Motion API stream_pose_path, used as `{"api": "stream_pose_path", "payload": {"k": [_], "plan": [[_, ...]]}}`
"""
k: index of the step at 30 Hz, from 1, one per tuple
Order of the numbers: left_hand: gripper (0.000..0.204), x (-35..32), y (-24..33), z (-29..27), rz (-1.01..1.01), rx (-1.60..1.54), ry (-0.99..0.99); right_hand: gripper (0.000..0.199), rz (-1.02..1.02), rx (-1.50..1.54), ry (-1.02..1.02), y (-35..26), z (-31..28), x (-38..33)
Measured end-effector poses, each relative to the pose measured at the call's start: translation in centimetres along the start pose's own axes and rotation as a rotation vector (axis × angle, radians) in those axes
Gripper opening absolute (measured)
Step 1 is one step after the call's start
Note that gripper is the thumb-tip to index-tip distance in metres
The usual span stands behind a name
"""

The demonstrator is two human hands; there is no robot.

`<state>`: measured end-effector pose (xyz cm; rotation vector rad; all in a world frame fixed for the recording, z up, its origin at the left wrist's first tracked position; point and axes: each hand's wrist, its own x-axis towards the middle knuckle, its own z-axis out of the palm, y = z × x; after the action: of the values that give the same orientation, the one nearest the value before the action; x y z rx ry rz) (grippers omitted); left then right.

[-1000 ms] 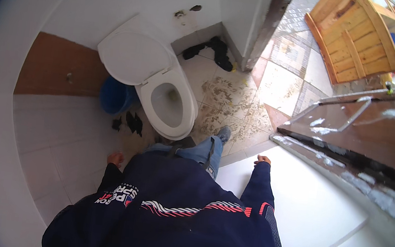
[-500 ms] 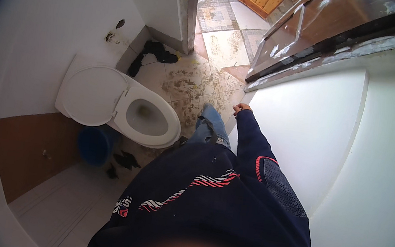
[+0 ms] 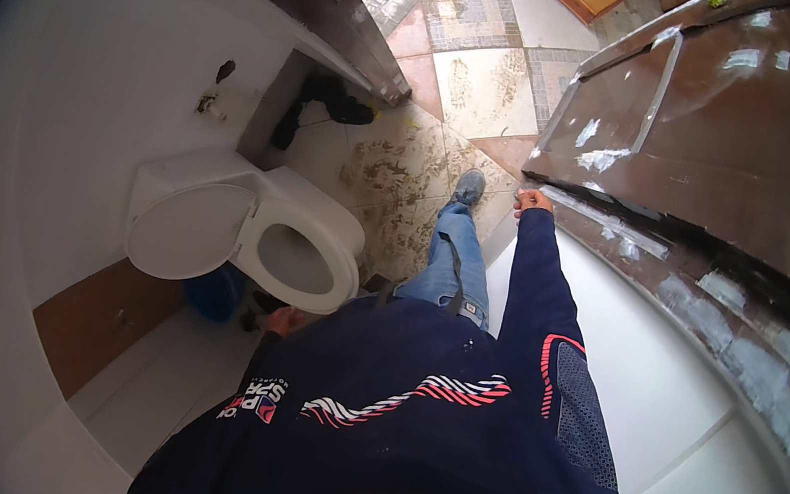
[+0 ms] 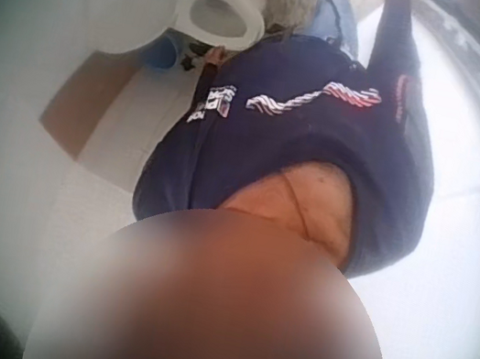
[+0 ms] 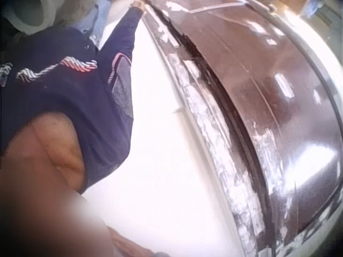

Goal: The person wipes several small decorative figurines and a shelf with a dark cloth. They pick up each figurine, wipe it, and place it back on the shelf. The person also wipes the shelf surface between items.

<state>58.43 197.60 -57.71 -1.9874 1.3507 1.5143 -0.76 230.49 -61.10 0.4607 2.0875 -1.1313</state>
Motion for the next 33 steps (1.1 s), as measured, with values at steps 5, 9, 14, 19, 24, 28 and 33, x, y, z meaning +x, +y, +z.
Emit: {"api": "stream_pose_path", "payload": {"k": [5, 9, 14, 19, 24, 28, 33], "plan": [[0.031, -3.6, 17.1, 5.8, 0.028, -0.106, -0.088, 0.019, -0.011, 0.083, -0.052, -4.5, -0.6, 3.5], [0.030, -3.8, 19.1, 7.1, 0.092, 0.088, -0.154, 0.015, 0.035, 0.030, -0.024, -6.9, 0.5, 5.4], [0.030, -0.4, 17.9, 7.7, 0.029, 0.123, -0.200, 0.013, 0.127, -0.094, 0.012, -9.8, 0.6, 9.0], [0.029, 6.2, 29.0, 13.8, 0.114, 0.220, -0.245, 0.020, 0.044, 0.109, 0.180, -13.4, -1.2, 14.1], [0.028, 9.2, 43.5, 19.9, 0.207, 0.121, -0.265, 0.027, -0.125, 0.139, 0.278, -13.8, -2.2, 18.8], [0.028, 9.8, 52.7, 25.8, 0.271, 0.084, -0.301, 0.025, -0.042, -0.106, 0.395, -14.2, -2.9, 23.4], [0.027, 10.0, 60.8, 34.7, 0.316, 0.042, -0.327, 0.025, -0.044, -0.273, 0.336, -19.6, -6.0, 30.0]]}}
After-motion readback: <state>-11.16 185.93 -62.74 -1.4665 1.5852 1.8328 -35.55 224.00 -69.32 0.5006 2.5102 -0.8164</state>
